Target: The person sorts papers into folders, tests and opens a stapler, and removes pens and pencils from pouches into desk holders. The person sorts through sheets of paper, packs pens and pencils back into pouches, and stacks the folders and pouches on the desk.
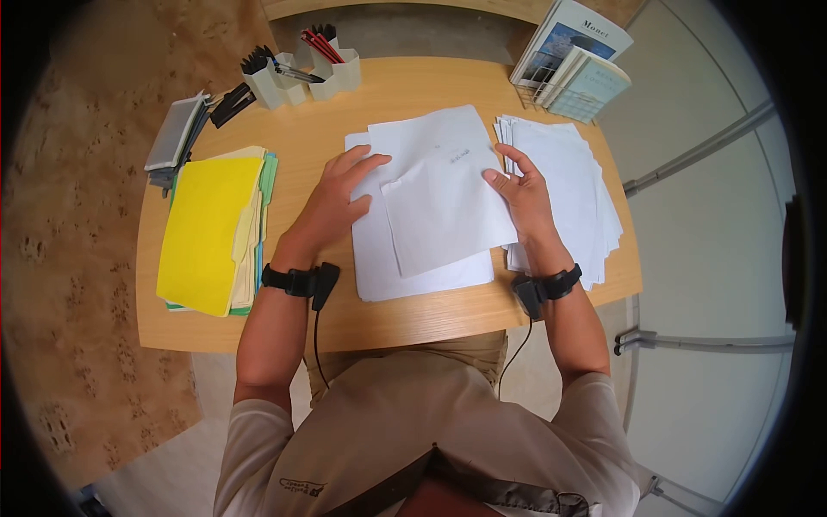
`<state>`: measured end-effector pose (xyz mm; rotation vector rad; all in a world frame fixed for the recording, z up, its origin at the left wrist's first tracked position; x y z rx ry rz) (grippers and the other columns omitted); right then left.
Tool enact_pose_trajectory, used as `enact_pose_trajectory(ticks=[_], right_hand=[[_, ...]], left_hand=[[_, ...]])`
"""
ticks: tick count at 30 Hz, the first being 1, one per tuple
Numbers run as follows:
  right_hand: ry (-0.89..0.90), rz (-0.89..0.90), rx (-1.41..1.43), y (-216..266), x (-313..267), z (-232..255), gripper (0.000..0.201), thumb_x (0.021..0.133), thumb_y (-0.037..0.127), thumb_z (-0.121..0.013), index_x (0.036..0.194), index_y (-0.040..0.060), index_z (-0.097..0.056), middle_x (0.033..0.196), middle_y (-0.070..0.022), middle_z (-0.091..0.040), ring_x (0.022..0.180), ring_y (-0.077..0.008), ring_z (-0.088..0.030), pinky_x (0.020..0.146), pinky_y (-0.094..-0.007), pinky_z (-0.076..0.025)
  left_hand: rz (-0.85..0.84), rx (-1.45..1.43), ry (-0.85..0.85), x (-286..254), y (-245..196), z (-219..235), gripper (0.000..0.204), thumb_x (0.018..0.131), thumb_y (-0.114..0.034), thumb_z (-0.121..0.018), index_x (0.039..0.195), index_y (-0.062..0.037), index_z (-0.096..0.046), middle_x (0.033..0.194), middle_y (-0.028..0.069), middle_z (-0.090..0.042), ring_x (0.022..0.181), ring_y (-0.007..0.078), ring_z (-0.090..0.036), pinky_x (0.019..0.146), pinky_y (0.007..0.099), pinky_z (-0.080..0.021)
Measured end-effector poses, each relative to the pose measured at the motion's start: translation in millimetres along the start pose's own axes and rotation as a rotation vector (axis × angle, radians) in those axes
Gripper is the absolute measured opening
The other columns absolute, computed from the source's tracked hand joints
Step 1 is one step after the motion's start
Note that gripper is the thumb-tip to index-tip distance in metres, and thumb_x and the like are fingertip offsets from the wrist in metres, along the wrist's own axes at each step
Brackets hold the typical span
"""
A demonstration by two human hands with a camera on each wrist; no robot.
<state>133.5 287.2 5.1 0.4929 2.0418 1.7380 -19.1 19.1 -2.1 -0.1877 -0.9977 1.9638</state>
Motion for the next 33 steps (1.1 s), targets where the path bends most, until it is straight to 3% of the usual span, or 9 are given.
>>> enact_pose_trajectory(ticks=[6, 16, 22, 24, 25, 28, 30, 32, 33], right_hand=[[-0.048, -0.120, 0.376, -6, 5, 1, 0.019, 0.101, 0.010, -0.066, 0.118, 0.0032, -0.065, 0.096, -0.0066, -0.072, 0.081, -0.0131, -0.069, 0.074, -0.0262, -0.059], [0.112, -0.316, 0.771, 7, -22, -36, 0.019, 0.104, 0.020, -0.063, 0.116, 0.0052, -0.065, 0.106, -0.0070, -0.072, 0.097, -0.0162, -0.070, 0.087, -0.0298, -0.059], [0.040, -0.064, 0.252, 12, -30, -36, 0.029, 0.103, 0.016, -0.057, 0.128, 0.0014, -0.062, 0.128, -0.0126, -0.067, 0.114, -0.0231, -0.064, 0.103, -0.0341, -0.051], [0.093, -0.078, 0.429, 9, -27, -40, 0.031, 0.102, 0.014, -0.057, 0.130, 0.0000, -0.061, 0.127, -0.0127, -0.066, 0.114, -0.0234, -0.064, 0.101, -0.0339, -0.052], [0.144, -0.104, 0.602, 10, -27, -42, 0.034, 0.101, 0.013, -0.056, 0.132, -0.0015, -0.060, 0.127, -0.0129, -0.066, 0.114, -0.0238, -0.063, 0.100, -0.0337, -0.052], [0.234, -0.263, 0.982, 22, -28, -41, 0.040, 0.098, 0.014, -0.059, 0.135, -0.0025, -0.057, 0.119, -0.0122, -0.067, 0.114, -0.0238, -0.063, 0.098, -0.0331, -0.053], [0.278, -0.189, 0.920, 23, -28, -34, 0.045, 0.097, 0.015, -0.061, 0.138, -0.0014, -0.055, 0.122, -0.0126, -0.066, 0.116, -0.0242, -0.062, 0.097, -0.0333, -0.052], [0.317, -0.115, 0.855, 34, -31, -38, 0.050, 0.096, 0.017, -0.064, 0.140, -0.0004, -0.052, 0.125, -0.0129, -0.065, 0.118, -0.0246, -0.061, 0.097, -0.0335, -0.052], [0.248, -0.041, 0.539, 40, -33, -39, 0.054, 0.095, 0.018, -0.066, 0.143, 0.0002, -0.050, 0.132, -0.0136, -0.061, 0.121, -0.0251, -0.059, 0.097, -0.0344, -0.052]], left_hand=[[0.015, 0.067, 0.154, -2, -1, -9, 0.082, 0.075, -0.009, -0.076, 0.152, -0.0153, -0.047, 0.159, 0.0205, -0.037, 0.148, 0.0415, -0.031, 0.123, 0.0447, -0.027], [-0.062, 0.050, 0.074, -1, -17, -6, 0.090, 0.074, -0.016, -0.085, 0.153, -0.0161, -0.044, 0.159, 0.0222, -0.036, 0.146, 0.0425, -0.031, 0.121, 0.0475, -0.030], [-0.082, 0.072, -0.004, 2, -16, -8, 0.075, 0.076, -0.009, -0.079, 0.147, -0.0130, -0.053, 0.156, 0.0226, -0.039, 0.145, 0.0424, -0.035, 0.118, 0.0475, -0.035], [-0.194, -0.008, -0.149, 4, -10, -7, 0.046, 0.086, -0.006, -0.073, 0.131, -0.0073, -0.066, 0.142, 0.0191, -0.056, 0.129, 0.0333, -0.054, 0.106, 0.0393, -0.047], [-0.198, -0.004, -0.151, 2, -9, -6, 0.046, 0.086, -0.006, -0.073, 0.131, -0.0073, -0.066, 0.142, 0.0191, -0.056, 0.129, 0.0333, -0.054, 0.106, 0.0393, -0.047], [-0.059, -0.507, -0.375, -2, 1, 3, 0.018, 0.099, -0.010, -0.064, 0.112, 0.0007, -0.071, 0.115, 0.0100, -0.070, 0.101, 0.0171, -0.064, 0.089, 0.0284, -0.051], [0.017, -0.733, -0.652, -3, 15, 10, 0.027, 0.106, -0.020, -0.059, 0.107, 0.0042, -0.069, 0.098, 0.0025, -0.071, 0.087, 0.0075, -0.059, 0.082, 0.0240, -0.049], [0.016, -0.769, -0.699, 0, 18, 14, 0.032, 0.108, -0.025, -0.058, 0.105, 0.0060, -0.068, 0.095, 0.0021, -0.070, 0.086, 0.0072, -0.059, 0.079, 0.0253, -0.050], [0.059, -0.788, -0.692, -1, 19, 14, 0.033, 0.107, -0.026, -0.058, 0.107, 0.0058, -0.068, 0.096, 0.0031, -0.070, 0.087, 0.0079, -0.060, 0.080, 0.0258, -0.050]])
Point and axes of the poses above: each hand's wrist, its own x-axis towards the middle knuckle, its own z-axis out of the back of the hand, y = z × x, the point moved 3 cm from there along x, towards the middle knuckle
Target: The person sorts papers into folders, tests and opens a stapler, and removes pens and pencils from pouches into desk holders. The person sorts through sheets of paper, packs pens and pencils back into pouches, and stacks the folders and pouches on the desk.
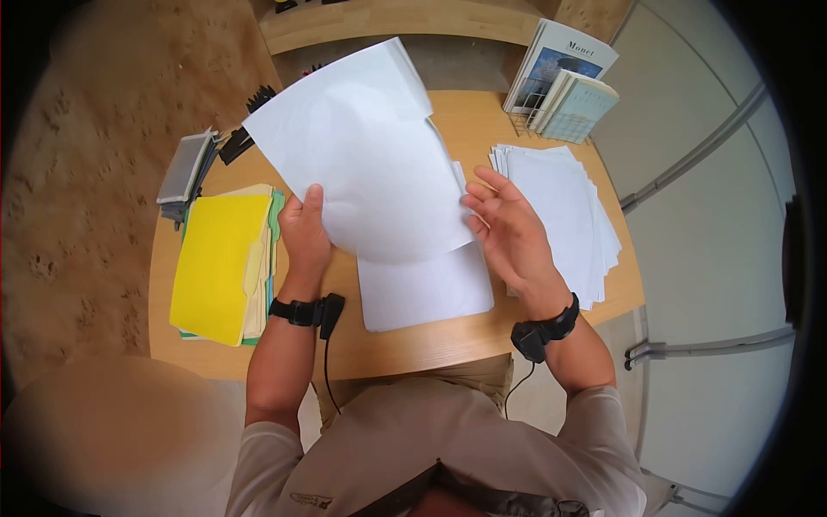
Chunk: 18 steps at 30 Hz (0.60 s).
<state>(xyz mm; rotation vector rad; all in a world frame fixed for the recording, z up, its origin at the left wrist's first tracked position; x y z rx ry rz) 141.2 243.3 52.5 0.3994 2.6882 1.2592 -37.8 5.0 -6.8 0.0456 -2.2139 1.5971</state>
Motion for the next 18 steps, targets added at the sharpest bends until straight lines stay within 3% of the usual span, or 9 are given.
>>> enact_pose_trajectory(ticks=[1, 2, 4, 8, 10, 11, 13, 15, 18], right_hand=[[-0.065, 0.051, -0.320, 3, 0, -5, 0.058, 0.094, 0.019, -0.069, 0.145, 0.0008, -0.048, 0.139, -0.0143, -0.058, 0.124, -0.0256, -0.057, 0.097, -0.0353, -0.052], [-0.066, 0.058, -0.318, 2, 1, -5, 0.058, 0.094, 0.019, -0.069, 0.145, 0.0008, -0.048, 0.139, -0.0143, -0.058, 0.124, -0.0256, -0.057, 0.097, -0.0353, -0.052], [-0.101, 0.165, -0.821, 3, 3, -6, 0.064, 0.092, 0.017, -0.075, 0.147, 0.0012, -0.047, 0.149, -0.0141, -0.048, 0.132, -0.0198, -0.051, 0.099, -0.0344, -0.051], [-0.144, 0.099, -0.687, -3, 7, -8, 0.062, 0.092, 0.014, -0.078, 0.144, -0.0009, -0.048, 0.134, -0.0130, -0.061, 0.119, -0.0131, -0.061, 0.093, -0.0306, -0.053], [-0.073, -0.015, -0.462, -20, 16, 14, 0.043, 0.094, 0.014, -0.076, 0.130, -0.0026, -0.059, 0.107, -0.0075, -0.072, 0.092, -0.0070, -0.067, 0.078, -0.0238, -0.054], [-0.086, -0.012, -0.458, -24, 17, 22, 0.043, 0.094, 0.014, -0.076, 0.130, -0.0026, -0.059, 0.107, -0.0075, -0.072, 0.092, -0.0070, -0.067, 0.078, -0.0238, -0.054], [-0.135, 0.040, -0.426, -26, 14, 33, 0.022, 0.096, 0.012, -0.074, 0.111, -0.0023, -0.068, 0.084, -0.0009, -0.072, 0.070, -0.0049, -0.062, 0.065, -0.0200, -0.051], [-0.197, 0.051, -0.464, -12, 5, 40, 0.017, 0.096, 0.012, -0.074, 0.106, -0.0013, -0.069, 0.083, -0.0002, -0.071, 0.069, -0.0040, -0.060, 0.064, -0.0200, -0.049], [-0.314, 0.114, -0.561, 7, -2, 77, 0.013, 0.096, 0.013, -0.073, 0.097, 0.0002, -0.071, 0.081, 0.0013, -0.069, 0.067, -0.0036, -0.057, 0.063, -0.0202, -0.047]], left_hand=[[0.046, -0.003, -0.010, -1, -1, 0, 0.034, 0.107, -0.027, -0.058, 0.109, 0.0057, -0.068, 0.097, 0.0041, -0.070, 0.088, 0.0087, -0.061, 0.080, 0.0264, -0.051], [0.042, -0.003, -0.003, -2, -2, -1, 0.034, 0.107, -0.027, -0.058, 0.109, 0.0057, -0.068, 0.097, 0.0041, -0.070, 0.088, 0.0087, -0.061, 0.080, 0.0264, -0.051], [0.100, -0.044, 0.056, -5, -2, -8, 0.036, 0.107, -0.028, -0.060, 0.113, 0.0063, -0.067, 0.099, 0.0054, -0.071, 0.088, 0.0098, -0.063, 0.080, 0.0267, -0.052], [0.197, -0.045, 0.134, -10, 8, -11, 0.034, 0.105, -0.026, -0.062, 0.114, 0.0061, -0.069, 0.099, 0.0056, -0.072, 0.086, 0.0101, -0.063, 0.079, 0.0267, -0.052], [0.205, 0.005, 0.174, -12, 13, -10, 0.032, 0.105, -0.025, -0.062, 0.113, 0.0053, -0.070, 0.100, 0.0053, -0.072, 0.086, 0.0099, -0.063, 0.078, 0.0268, -0.053], [0.211, 0.052, 0.208, -13, 13, -13, 0.031, 0.105, -0.024, -0.062, 0.112, 0.0045, -0.071, 0.100, 0.0050, -0.072, 0.086, 0.0097, -0.063, 0.078, 0.0270, -0.053], [0.231, 0.056, 0.224, -16, 7, -21, 0.027, 0.104, -0.023, -0.064, 0.106, 0.0035, -0.071, 0.093, 0.0038, -0.071, 0.081, 0.0087, -0.062, 0.074, 0.0260, -0.052], [0.247, 0.060, 0.238, -17, 7, -24, 0.025, 0.103, -0.021, -0.065, 0.100, 0.0026, -0.071, 0.087, 0.0026, -0.070, 0.076, 0.0077, -0.061, 0.069, 0.0251, -0.051], [0.434, 0.306, 0.399, -21, 13, -23, 0.022, 0.100, -0.019, -0.069, 0.089, 0.0010, -0.067, 0.072, -0.0002, -0.063, 0.066, 0.0063, -0.055, 0.060, 0.0232, -0.045]])
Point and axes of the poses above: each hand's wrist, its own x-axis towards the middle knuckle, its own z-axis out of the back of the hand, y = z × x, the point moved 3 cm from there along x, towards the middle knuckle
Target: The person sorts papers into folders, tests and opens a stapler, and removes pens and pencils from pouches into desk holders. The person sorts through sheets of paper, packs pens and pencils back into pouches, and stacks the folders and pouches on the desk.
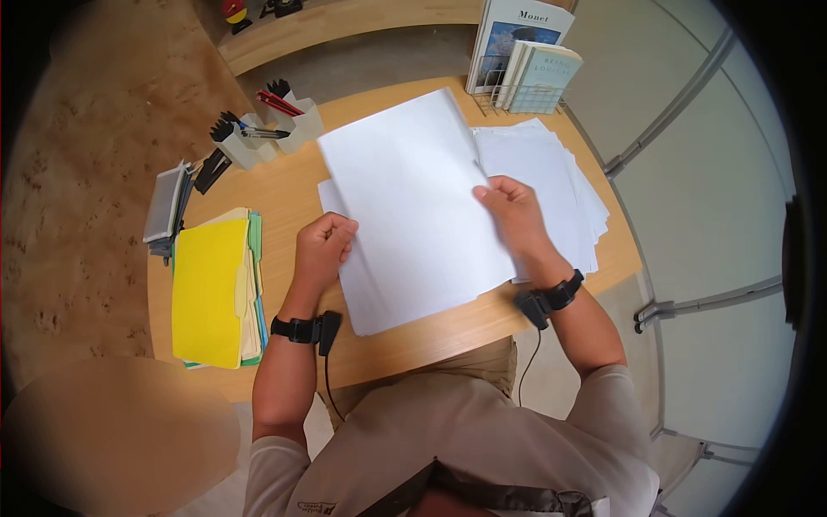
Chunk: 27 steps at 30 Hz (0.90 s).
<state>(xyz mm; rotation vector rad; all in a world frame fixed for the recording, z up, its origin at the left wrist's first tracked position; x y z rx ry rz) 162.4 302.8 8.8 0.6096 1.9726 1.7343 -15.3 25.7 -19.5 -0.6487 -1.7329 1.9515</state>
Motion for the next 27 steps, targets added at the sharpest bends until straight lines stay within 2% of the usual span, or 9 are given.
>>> enact_pose_trajectory(ticks=[3, 8, 11, 12, 16, 17, 21, 23, 27], right_hand=[[-0.120, 0.053, -0.007, 3, 9, 55, 0.012, 0.096, 0.014, -0.073, 0.092, 0.0022, -0.072, 0.080, 0.0019, -0.068, 0.068, -0.0041, -0.057, 0.063, -0.0206, -0.047], [-0.233, 0.051, -0.232, 4, 13, 160, 0.013, 0.095, 0.014, -0.074, 0.087, 0.0048, -0.069, 0.078, 0.0044, -0.063, 0.070, -0.0046, -0.053, 0.065, -0.0211, -0.043], [-0.308, 0.018, -0.278, -5, 9, 194, 0.014, 0.095, 0.014, -0.074, 0.086, 0.0049, -0.068, 0.079, 0.0038, -0.063, 0.071, -0.0053, -0.054, 0.066, -0.0219, -0.044], [-0.306, -0.020, -0.313, -11, 9, 206, 0.014, 0.094, 0.014, -0.074, 0.096, 0.0011, -0.069, 0.083, 0.0018, -0.065, 0.076, -0.0066, -0.056, 0.071, -0.0231, -0.046], [-0.545, 0.207, -0.730, -4, -1, 196, 0.022, 0.094, 0.012, -0.074, 0.110, -0.0015, -0.069, 0.089, 0.0002, -0.066, 0.082, -0.0079, -0.059, 0.077, -0.0242, -0.049], [-0.447, 0.237, -0.699, 3, -2, 182, 0.026, 0.093, 0.011, -0.075, 0.115, -0.0011, -0.067, 0.091, -0.0002, -0.066, 0.085, -0.0087, -0.060, 0.079, -0.0249, -0.050], [0.084, 0.153, -0.472, 17, -13, 100, 0.030, 0.089, 0.010, -0.077, 0.116, 0.0007, -0.068, 0.093, -0.0005, -0.066, 0.087, -0.0102, -0.060, 0.083, -0.0265, -0.052], [0.216, 0.114, -0.623, 25, -20, 50, 0.029, 0.088, 0.010, -0.078, 0.114, 0.0006, -0.068, 0.095, -0.0022, -0.067, 0.089, -0.0112, -0.060, 0.083, -0.0272, -0.052], [0.416, 0.101, -0.637, 25, -15, -14, 0.042, 0.085, 0.014, -0.081, 0.122, -0.0001, -0.066, 0.100, -0.0070, -0.068, 0.092, -0.0176, -0.062, 0.083, -0.0315, -0.053]], left_hand=[[-0.012, 0.069, 0.017, -3, -7, -9, 0.023, 0.097, -0.016, -0.071, 0.082, -0.0004, -0.062, 0.063, -0.0014, -0.055, 0.059, 0.0057, -0.049, 0.055, 0.0224, -0.040], [-0.176, 0.225, -0.117, 5, 3, 1, 0.014, 0.092, -0.011, -0.073, 0.090, 0.0002, -0.066, 0.070, -0.0016, -0.059, 0.064, 0.0075, -0.051, 0.061, 0.0238, -0.045], [-0.154, 0.293, -0.144, 9, 11, 9, 0.015, 0.089, -0.010, -0.075, 0.095, 0.0005, -0.067, 0.076, 0.0000, -0.061, 0.068, 0.0085, -0.052, 0.064, 0.0243, -0.047], [-0.152, 0.294, -0.149, 10, 12, 11, 0.015, 0.089, -0.010, -0.075, 0.095, 0.0005, -0.067, 0.076, 0.0000, -0.061, 0.068, 0.0085, -0.052, 0.064, 0.0243, -0.047], [-0.184, 0.560, -0.177, 9, 11, 16, 0.035, 0.084, -0.014, -0.079, 0.113, -0.0016, -0.064, 0.105, 0.0118, -0.066, 0.094, 0.0235, -0.061, 0.084, 0.0344, -0.051], [-0.216, 0.681, -0.189, 9, 10, 16, 0.045, 0.082, -0.016, -0.080, 0.122, -0.0027, -0.062, 0.117, 0.0158, -0.065, 0.107, 0.0298, -0.061, 0.093, 0.0385, -0.050], [-0.308, 0.807, -0.205, 9, 14, 16, 0.059, 0.077, -0.014, -0.083, 0.130, -0.0022, -0.059, 0.121, 0.0164, -0.063, 0.110, 0.0300, -0.060, 0.099, 0.0380, -0.049], [-0.217, 0.805, -0.146, 7, 9, 12, 0.066, 0.077, -0.015, -0.084, 0.135, -0.0027, -0.057, 0.128, 0.0191, -0.062, 0.120, 0.0365, -0.057, 0.105, 0.0420, -0.046], [-0.199, 0.759, -0.137, 6, 9, 14, 0.064, 0.078, -0.014, -0.083, 0.135, -0.0025, -0.057, 0.127, 0.0185, -0.063, 0.119, 0.0355, -0.058, 0.104, 0.0415, -0.047]])
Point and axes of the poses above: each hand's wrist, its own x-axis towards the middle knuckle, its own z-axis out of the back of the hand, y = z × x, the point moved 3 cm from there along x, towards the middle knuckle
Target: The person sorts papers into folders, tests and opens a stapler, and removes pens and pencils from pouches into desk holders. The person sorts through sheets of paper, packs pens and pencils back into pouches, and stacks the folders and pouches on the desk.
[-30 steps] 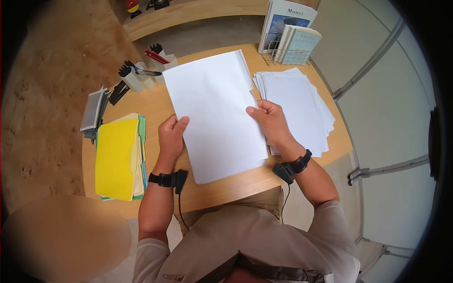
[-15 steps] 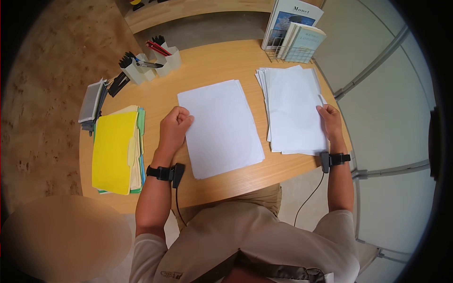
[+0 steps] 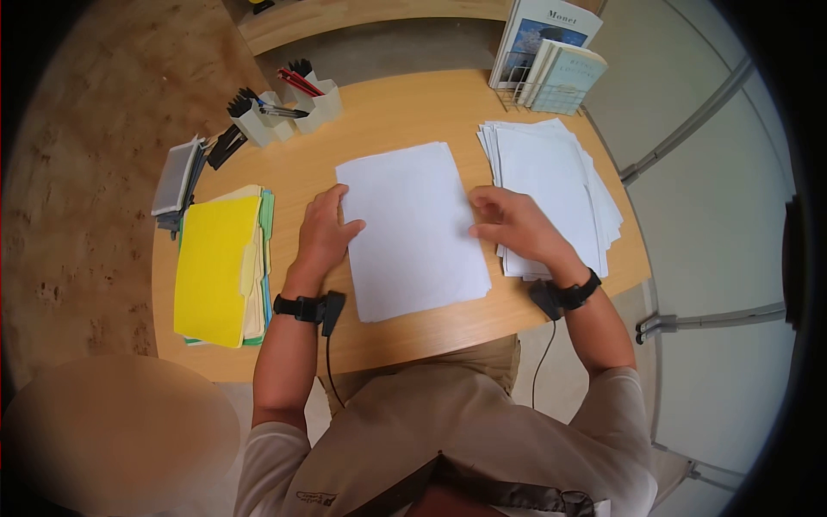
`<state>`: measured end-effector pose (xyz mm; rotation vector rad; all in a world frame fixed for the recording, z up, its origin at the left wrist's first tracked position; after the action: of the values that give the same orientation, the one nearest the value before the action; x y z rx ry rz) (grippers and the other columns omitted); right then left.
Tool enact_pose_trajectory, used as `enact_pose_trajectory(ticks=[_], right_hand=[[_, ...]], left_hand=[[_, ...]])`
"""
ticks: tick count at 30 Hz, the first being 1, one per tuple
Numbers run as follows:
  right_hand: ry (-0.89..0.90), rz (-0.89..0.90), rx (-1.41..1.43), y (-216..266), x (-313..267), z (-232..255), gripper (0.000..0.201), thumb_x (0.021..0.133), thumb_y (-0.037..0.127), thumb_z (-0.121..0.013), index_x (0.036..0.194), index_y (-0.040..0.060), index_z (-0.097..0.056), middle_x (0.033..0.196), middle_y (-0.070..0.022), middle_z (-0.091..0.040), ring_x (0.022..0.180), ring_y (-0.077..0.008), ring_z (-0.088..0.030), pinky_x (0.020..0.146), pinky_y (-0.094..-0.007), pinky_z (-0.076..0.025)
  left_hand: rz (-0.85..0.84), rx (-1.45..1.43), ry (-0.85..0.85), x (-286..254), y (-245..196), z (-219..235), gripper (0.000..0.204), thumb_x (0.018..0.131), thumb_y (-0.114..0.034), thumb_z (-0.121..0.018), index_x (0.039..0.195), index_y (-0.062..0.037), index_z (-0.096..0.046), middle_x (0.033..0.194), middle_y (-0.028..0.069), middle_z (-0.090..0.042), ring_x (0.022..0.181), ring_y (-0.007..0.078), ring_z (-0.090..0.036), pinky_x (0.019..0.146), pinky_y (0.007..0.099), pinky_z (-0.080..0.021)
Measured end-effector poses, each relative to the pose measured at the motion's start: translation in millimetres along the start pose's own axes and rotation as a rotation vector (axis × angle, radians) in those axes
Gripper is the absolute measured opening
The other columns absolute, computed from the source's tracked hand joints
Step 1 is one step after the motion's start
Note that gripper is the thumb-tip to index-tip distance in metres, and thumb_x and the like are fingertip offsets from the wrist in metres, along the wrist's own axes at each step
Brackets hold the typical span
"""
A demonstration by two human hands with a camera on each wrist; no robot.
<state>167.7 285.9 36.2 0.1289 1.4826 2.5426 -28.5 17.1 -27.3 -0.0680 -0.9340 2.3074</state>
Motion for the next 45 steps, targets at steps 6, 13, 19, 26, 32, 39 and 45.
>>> enact_pose_trajectory(ticks=[6, 13, 19, 26, 32, 39, 45], right_hand=[[0.025, 0.278, -0.605, -23, 27, -50, 0.064, 0.080, 0.023, -0.083, 0.136, 0.0047, -0.058, 0.127, -0.0207, -0.062, 0.118, -0.0392, -0.058, 0.101, -0.0431, -0.050], [-0.053, 0.161, -0.589, -11, 27, -51, 0.065, 0.079, 0.015, -0.083, 0.138, 0.0057, -0.056, 0.135, -0.0253, -0.057, 0.118, -0.0425, -0.059, 0.102, -0.0450, -0.051], [-0.002, -0.149, -0.105, -23, 45, -42, 0.078, 0.079, 0.016, -0.086, 0.147, 0.0049, -0.049, 0.127, -0.0219, -0.062, 0.106, -0.0308, -0.065, 0.094, -0.0380, -0.054], [0.032, -0.141, -0.246, -14, 60, -42, 0.083, 0.079, 0.018, -0.087, 0.150, 0.0045, -0.045, 0.117, -0.0189, -0.062, 0.101, -0.0265, -0.062, 0.093, -0.0360, -0.052], [-0.066, -0.080, -0.485, -12, 91, -40, 0.088, 0.078, 0.024, -0.085, 0.152, 0.0041, -0.041, 0.135, -0.0301, -0.056, 0.124, -0.0413, -0.057, 0.104, -0.0461, -0.049], [-0.166, -0.051, -0.479, -26, 107, -42, 0.080, 0.080, 0.020, -0.083, 0.149, 0.0075, -0.043, 0.111, -0.0256, -0.067, 0.108, -0.0411, -0.066, 0.095, -0.0464, -0.052], [-0.344, -0.021, -0.230, -7, 96, -45, 0.061, 0.084, 0.013, -0.082, 0.139, 0.0069, -0.056, 0.086, -0.0113, -0.072, 0.077, -0.0219, -0.068, 0.071, -0.0353, -0.054]], left_hand=[[-0.020, -0.068, 0.038, -1, -1, 1, 0.050, 0.080, -0.008, -0.078, 0.127, -0.0049, -0.061, 0.113, 0.0135, -0.064, 0.102, 0.0279, -0.060, 0.092, 0.0364, -0.050], [-0.070, -0.121, 0.104, -2, -7, -3, 0.033, 0.084, -0.007, -0.072, 0.116, -0.0048, -0.064, 0.100, 0.0105, -0.063, 0.087, 0.0241, -0.060, 0.080, 0.0351, -0.052], [-0.067, -0.140, 0.088, -2, -3, -4, 0.033, 0.085, -0.006, -0.071, 0.116, -0.0048, -0.064, 0.101, 0.0108, -0.063, 0.089, 0.0247, -0.061, 0.081, 0.0349, -0.052], [-0.061, -0.150, 0.092, -4, -6, -1, 0.030, 0.086, -0.007, -0.069, 0.115, -0.0032, -0.065, 0.105, 0.0148, -0.066, 0.101, 0.0319, -0.063, 0.087, 0.0409, -0.052], [-0.109, -0.130, 0.074, -5, -3, -2, 0.028, 0.087, -0.007, -0.070, 0.115, -0.0047, -0.066, 0.103, 0.0125, -0.064, 0.092, 0.0275, -0.063, 0.083, 0.0357, -0.053], [-0.101, -0.150, 0.081, -4, -2, -2, 0.028, 0.088, -0.008, -0.069, 0.115, -0.0045, -0.065, 0.103, 0.0128, -0.064, 0.092, 0.0273, -0.063, 0.083, 0.0368, -0.052], [-0.117, -0.155, 0.074, -5, -2, 0, 0.032, 0.087, -0.007, -0.071, 0.118, -0.0047, -0.064, 0.101, 0.0126, -0.064, 0.089, 0.0272, -0.063, 0.081, 0.0363, -0.052]])
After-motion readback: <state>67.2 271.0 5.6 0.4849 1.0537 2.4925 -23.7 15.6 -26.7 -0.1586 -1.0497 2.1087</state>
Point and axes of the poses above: each hand's wrist, its own x-axis towards the middle knuckle, its own z-axis out of the back of the hand, y = z × x, the point moved 3 cm from there along x, towards the middle knuckle
